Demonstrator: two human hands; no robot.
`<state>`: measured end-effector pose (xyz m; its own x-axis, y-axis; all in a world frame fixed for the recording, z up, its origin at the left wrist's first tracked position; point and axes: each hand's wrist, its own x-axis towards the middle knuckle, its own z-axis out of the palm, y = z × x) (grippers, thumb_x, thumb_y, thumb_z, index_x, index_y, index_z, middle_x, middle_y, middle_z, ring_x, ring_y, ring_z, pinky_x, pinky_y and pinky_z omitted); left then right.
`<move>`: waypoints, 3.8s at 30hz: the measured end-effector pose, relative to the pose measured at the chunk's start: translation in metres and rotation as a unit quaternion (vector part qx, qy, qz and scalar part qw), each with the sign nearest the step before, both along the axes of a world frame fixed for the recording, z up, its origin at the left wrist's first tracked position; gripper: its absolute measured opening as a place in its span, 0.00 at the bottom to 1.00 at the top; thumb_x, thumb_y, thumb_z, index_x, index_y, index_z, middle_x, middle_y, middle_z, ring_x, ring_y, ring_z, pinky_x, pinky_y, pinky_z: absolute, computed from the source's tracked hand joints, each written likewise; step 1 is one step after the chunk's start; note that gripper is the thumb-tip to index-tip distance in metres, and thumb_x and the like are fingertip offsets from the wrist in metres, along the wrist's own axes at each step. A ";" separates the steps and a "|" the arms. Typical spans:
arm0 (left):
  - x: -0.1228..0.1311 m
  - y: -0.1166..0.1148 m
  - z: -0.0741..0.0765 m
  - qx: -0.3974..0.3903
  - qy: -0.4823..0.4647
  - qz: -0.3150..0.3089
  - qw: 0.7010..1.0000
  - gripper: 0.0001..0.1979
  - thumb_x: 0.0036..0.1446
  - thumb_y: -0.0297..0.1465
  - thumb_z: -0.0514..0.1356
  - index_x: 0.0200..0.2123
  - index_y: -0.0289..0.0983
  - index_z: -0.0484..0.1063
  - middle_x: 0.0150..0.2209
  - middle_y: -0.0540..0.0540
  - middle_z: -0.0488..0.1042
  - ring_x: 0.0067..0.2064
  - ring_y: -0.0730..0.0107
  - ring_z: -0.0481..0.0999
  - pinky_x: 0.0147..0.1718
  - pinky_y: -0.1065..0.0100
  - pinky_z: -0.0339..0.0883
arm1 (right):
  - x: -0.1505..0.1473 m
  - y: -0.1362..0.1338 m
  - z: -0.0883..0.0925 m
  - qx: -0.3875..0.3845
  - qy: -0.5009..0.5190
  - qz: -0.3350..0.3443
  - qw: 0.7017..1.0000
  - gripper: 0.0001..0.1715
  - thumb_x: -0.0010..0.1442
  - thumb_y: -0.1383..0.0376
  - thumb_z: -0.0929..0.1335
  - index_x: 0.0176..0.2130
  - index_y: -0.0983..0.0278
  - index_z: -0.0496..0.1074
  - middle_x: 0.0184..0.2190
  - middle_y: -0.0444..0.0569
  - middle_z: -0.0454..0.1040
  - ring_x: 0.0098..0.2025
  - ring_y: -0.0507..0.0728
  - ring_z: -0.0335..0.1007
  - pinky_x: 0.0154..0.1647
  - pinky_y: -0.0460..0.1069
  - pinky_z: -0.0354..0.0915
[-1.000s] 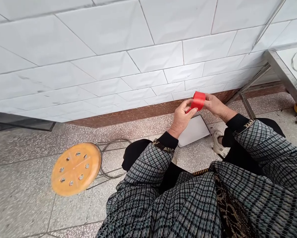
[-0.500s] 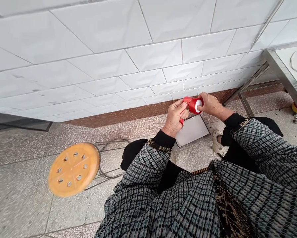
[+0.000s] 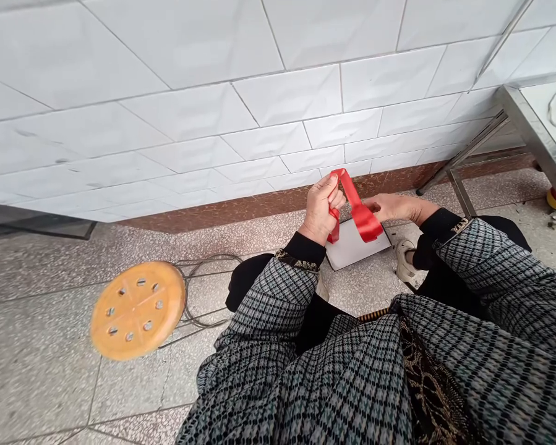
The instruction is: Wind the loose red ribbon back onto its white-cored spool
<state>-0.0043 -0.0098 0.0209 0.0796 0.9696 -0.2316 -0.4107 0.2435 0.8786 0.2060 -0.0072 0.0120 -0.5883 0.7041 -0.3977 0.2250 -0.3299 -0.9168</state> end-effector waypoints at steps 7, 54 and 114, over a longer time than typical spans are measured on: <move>-0.003 0.012 -0.029 -0.112 0.055 0.050 0.991 0.12 0.61 0.28 0.68 0.28 0.40 0.68 0.17 0.61 0.51 0.18 0.81 0.45 0.20 0.69 0.40 | 0.011 0.004 0.007 -0.044 0.143 -0.138 0.979 0.22 0.53 0.56 0.84 0.43 0.61 0.81 0.36 0.46 0.81 0.37 0.56 0.76 0.37 0.50 0.76; 0.036 -0.007 -0.056 0.102 0.005 -0.113 0.988 0.30 0.62 0.59 0.68 0.49 0.39 0.75 0.38 0.44 0.83 0.41 0.61 0.84 0.51 0.54 0.78 | 0.003 0.024 0.007 0.114 -0.006 -0.331 0.937 0.14 0.50 0.61 0.72 0.38 0.61 0.81 0.31 0.42 0.78 0.38 0.56 0.67 0.46 0.53 0.67; 0.033 -0.017 -0.035 0.180 0.205 -0.047 0.961 0.19 0.60 0.24 0.72 0.53 0.41 0.79 0.26 0.57 0.77 0.31 0.70 0.75 0.43 0.64 0.72 | -0.002 0.010 0.015 -0.269 0.128 -0.258 0.919 0.10 0.67 0.58 0.74 0.37 0.62 0.80 0.30 0.49 0.82 0.28 0.54 0.73 0.39 0.53 0.76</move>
<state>0.0285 -0.0270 -0.0144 0.1439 0.9858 0.0862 -0.0027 -0.0867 0.9962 0.2037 0.0031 0.0267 -0.3535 0.6577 -0.6652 -0.2891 -0.7531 -0.5910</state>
